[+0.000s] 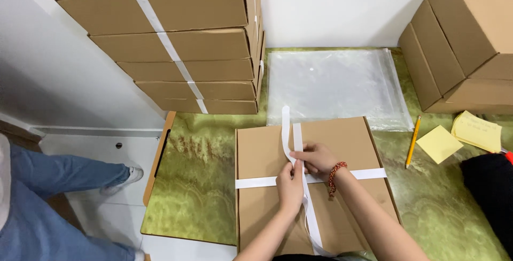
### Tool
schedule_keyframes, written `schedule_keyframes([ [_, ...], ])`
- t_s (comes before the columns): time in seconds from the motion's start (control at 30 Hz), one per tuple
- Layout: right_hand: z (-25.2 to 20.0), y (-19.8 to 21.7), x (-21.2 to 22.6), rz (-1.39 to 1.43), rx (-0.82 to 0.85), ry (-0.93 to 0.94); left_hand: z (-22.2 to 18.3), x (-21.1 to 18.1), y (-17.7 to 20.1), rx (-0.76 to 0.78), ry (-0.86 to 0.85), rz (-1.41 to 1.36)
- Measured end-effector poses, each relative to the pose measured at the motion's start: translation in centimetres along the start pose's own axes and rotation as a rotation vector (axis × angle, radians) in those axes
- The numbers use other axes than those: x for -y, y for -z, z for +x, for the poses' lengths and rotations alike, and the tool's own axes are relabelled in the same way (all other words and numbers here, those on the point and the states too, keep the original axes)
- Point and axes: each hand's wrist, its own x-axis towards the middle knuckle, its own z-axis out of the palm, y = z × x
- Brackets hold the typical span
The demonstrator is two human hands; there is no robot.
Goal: The person ties a white ribbon around a cardboard box and writes on a yellow sticky note with a pencil before placing it on the box. They then stack the box and wrap a black item in bubble wrap.
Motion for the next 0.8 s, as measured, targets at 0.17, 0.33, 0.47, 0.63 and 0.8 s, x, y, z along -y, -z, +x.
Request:
schedule_keyframes([
  [0.17,1.4,-1.1,0.6,-0.041,0.001,-0.075,0.9,2.2,-0.6,-0.012,-0.098,0.043],
  [0.33,1.5,0.0,0.7,0.096,0.09,-0.149,1.0,2.4,-0.6,0.016,-0.083,-0.033],
  [0.47,0.7,1.8,1.4,-0.207,0.187,-0.164,0.7,1.0,-0.3,0.025,-0.058,-0.043],
  [0.63,-3.1,3.8,3.7,-0.512,0.262,-0.057,0.1,-1.0,1.1,0.099,0.112,-0.011],
  [0.8,-3.7,6.9,2.5,-0.694,0.177,-0.074,3.7,4.0,-0.3,0.143,0.074,0.032],
])
